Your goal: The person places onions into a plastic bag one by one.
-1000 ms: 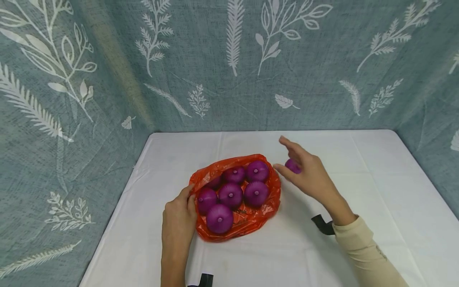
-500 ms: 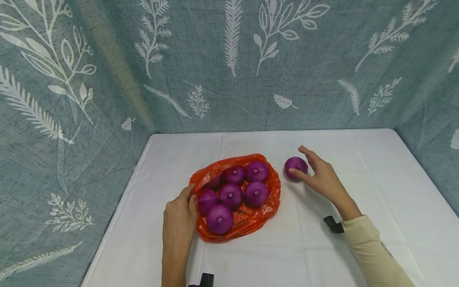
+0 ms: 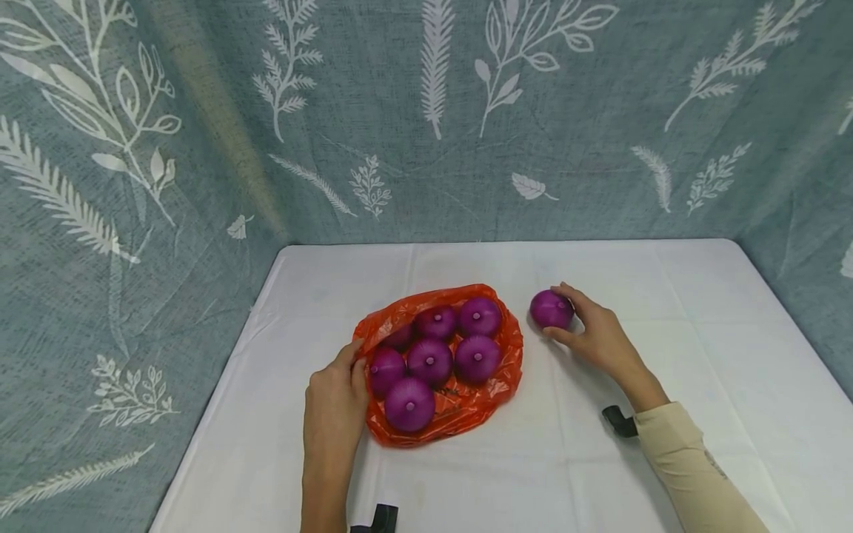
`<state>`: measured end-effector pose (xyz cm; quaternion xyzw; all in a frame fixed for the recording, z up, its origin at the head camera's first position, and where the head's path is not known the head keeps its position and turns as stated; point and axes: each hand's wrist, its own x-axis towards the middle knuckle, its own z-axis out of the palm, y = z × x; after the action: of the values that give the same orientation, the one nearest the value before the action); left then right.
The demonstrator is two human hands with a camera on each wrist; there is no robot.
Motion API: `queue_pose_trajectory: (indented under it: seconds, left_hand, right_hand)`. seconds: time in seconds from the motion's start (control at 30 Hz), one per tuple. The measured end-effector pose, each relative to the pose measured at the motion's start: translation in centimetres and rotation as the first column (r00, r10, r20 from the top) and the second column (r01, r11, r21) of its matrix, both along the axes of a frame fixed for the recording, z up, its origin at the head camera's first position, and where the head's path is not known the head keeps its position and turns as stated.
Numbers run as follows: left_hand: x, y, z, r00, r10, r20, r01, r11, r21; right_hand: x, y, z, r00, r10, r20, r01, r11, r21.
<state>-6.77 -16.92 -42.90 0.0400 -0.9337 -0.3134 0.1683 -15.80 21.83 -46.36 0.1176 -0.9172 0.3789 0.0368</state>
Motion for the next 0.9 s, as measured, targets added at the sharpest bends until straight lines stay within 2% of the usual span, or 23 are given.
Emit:
queue_pose_trajectory:
  seconds: [0.27,0.5,0.6,0.9]
  left_hand:
    - [-0.1,-0.1,-0.1,1.000,-0.003,-0.003,0.003,1.000,0.002]
    - [0.0,-0.1,-0.2,1.000,-0.011,-0.013,0.011,1.000,-0.003]
    - [0.0,-0.1,-0.2,1.000,-0.009,-0.015,0.009,1.000,-0.005]
    - [0.0,0.0,-0.2,1.000,-0.001,-0.011,0.001,1.000,-0.003]
  right_hand:
    - [-0.2,0.1,-0.5,1.000,-0.005,-0.014,0.004,0.999,-0.037]
    - [0.0,-0.2,-0.2,1.000,0.006,0.001,-0.006,0.999,-0.045]
    - [0.5,-0.5,0.2,0.999,0.034,-0.011,-0.034,0.998,-0.061]
    - [2.3,-3.0,3.0,0.980,0.148,-0.130,-0.159,0.984,-0.082]
